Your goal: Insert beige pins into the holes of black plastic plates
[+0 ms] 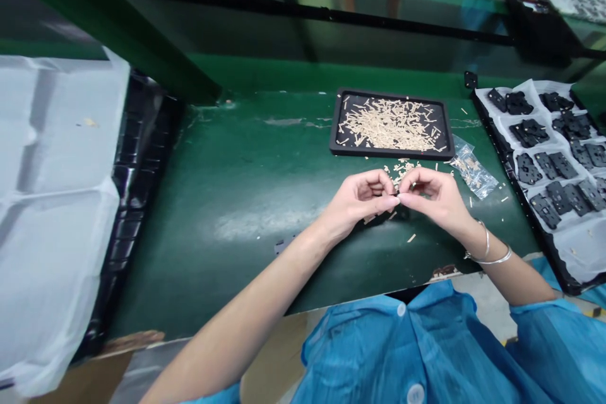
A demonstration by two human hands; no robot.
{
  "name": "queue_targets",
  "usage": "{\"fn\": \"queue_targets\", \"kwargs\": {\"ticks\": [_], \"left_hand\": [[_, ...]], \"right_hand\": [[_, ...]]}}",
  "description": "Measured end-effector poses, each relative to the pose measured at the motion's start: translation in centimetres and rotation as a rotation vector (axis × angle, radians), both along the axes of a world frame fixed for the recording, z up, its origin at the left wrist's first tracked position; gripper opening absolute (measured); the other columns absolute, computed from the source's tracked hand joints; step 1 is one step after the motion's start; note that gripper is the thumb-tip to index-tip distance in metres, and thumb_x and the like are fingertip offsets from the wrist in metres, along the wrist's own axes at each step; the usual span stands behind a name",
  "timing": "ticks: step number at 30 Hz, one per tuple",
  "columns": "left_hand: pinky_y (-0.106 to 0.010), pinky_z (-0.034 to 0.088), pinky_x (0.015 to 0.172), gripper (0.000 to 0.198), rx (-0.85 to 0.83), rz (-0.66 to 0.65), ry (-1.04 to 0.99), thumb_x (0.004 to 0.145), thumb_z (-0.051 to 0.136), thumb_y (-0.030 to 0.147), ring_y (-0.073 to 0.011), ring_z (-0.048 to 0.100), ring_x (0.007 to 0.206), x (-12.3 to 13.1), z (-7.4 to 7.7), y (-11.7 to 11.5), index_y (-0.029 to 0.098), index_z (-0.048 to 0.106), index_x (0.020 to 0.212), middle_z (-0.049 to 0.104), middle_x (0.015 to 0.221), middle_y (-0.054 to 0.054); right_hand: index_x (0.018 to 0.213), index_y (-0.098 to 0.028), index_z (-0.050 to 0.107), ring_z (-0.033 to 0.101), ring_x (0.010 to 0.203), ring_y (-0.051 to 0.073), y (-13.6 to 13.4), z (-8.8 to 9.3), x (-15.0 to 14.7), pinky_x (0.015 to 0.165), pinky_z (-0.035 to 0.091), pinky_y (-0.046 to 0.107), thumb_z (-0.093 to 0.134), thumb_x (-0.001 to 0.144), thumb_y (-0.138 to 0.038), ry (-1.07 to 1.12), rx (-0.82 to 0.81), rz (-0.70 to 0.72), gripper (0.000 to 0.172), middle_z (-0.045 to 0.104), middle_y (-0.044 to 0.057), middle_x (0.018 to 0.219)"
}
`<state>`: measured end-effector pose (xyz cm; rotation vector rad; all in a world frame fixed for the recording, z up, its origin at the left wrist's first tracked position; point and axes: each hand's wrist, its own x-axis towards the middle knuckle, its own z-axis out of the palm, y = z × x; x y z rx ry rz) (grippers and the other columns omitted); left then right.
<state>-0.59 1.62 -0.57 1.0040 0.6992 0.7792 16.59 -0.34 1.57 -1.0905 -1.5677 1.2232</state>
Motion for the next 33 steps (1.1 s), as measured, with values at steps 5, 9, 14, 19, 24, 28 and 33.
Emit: {"fn": "queue_targets", "kwargs": {"ticks": [5,9,14,19,24,28,33], "left_hand": [[-0.017,0.025,0.040,0.045,-0.029,-0.105,-0.007,0.058,0.085,0.046,-0.0042,0.040,0.041,0.1,-0.5,0.3,0.015,0.052,0.061,0.054,0.049,0.004],[-0.019,0.026,0.041,0.044,-0.005,-0.147,0.069,0.058,0.083,0.048,-0.0053,0.040,0.041,-0.2,0.2,0.8,0.016,0.053,0.063,0.055,0.050,0.003],[-0.025,0.044,0.066,0.029,0.337,0.230,0.527,0.067,0.077,0.039,-0.0137,0.058,0.071,-4.4,3.8,0.0,0.017,0.062,0.077,0.065,0.077,-0.002],[-0.032,0.044,0.073,0.026,0.524,0.215,1.056,0.071,0.073,0.038,-0.0205,0.058,0.079,-9.5,4.6,-3.9,0.020,0.063,0.086,0.065,0.085,-0.003],[-0.039,0.043,0.082,0.027,0.464,0.101,1.343,0.063,0.079,0.021,-0.0285,0.057,0.093,-10.2,2.2,-6.6,0.018,0.059,0.081,0.062,0.095,-0.007],[-0.031,0.038,0.072,0.018,0.416,0.168,1.151,0.069,0.067,0.010,-0.0216,0.054,0.079,-9.7,1.8,-6.3,0.020,0.052,0.068,0.059,0.077,-0.001],[-0.028,0.035,0.063,0.011,0.453,0.279,0.928,0.076,0.063,0.014,-0.0160,0.051,0.065,-6.1,2.6,-3.5,0.020,0.057,0.069,0.059,0.066,0.001]], "right_hand": [[0.068,-0.016,0.063,0.051,0.054,0.008,0.6,-0.1,0.2,0.051,0.041,0.021,0.081,0.066,-0.044,0.194,-0.289,0.168,0.033,0.059,-0.002,0.064],[0.067,-0.016,0.064,0.045,0.050,0.006,0.7,-0.4,0.3,0.044,0.035,0.019,0.082,0.064,-0.039,0.238,-0.334,0.170,0.029,0.058,-0.002,0.061],[0.065,-0.018,0.062,0.043,0.047,0.007,1.0,-0.8,0.6,0.040,0.030,0.019,0.080,0.062,-0.034,0.288,-0.318,0.014,0.024,0.055,-0.004,0.058],[0.063,-0.017,0.062,0.043,0.048,0.006,1.1,-0.8,0.7,0.042,0.033,0.019,0.077,0.062,-0.031,0.259,-0.324,-0.003,0.021,0.055,-0.003,0.057],[0.064,-0.017,0.062,0.045,0.051,0.008,0.5,-1.3,0.8,0.042,0.035,0.020,0.079,0.063,-0.034,0.184,-0.345,0.032,0.024,0.055,-0.001,0.060],[0.065,-0.017,0.063,0.046,0.053,0.010,0.5,-2.2,1.0,0.043,0.037,0.020,0.080,0.065,-0.041,0.166,-0.348,0.063,0.029,0.055,0.000,0.060],[0.068,-0.019,0.065,0.057,0.065,0.015,0.4,-2.5,1.5,0.056,0.047,0.025,0.078,0.071,-0.039,0.146,-0.149,0.097,0.024,0.063,0.004,0.071]]}}
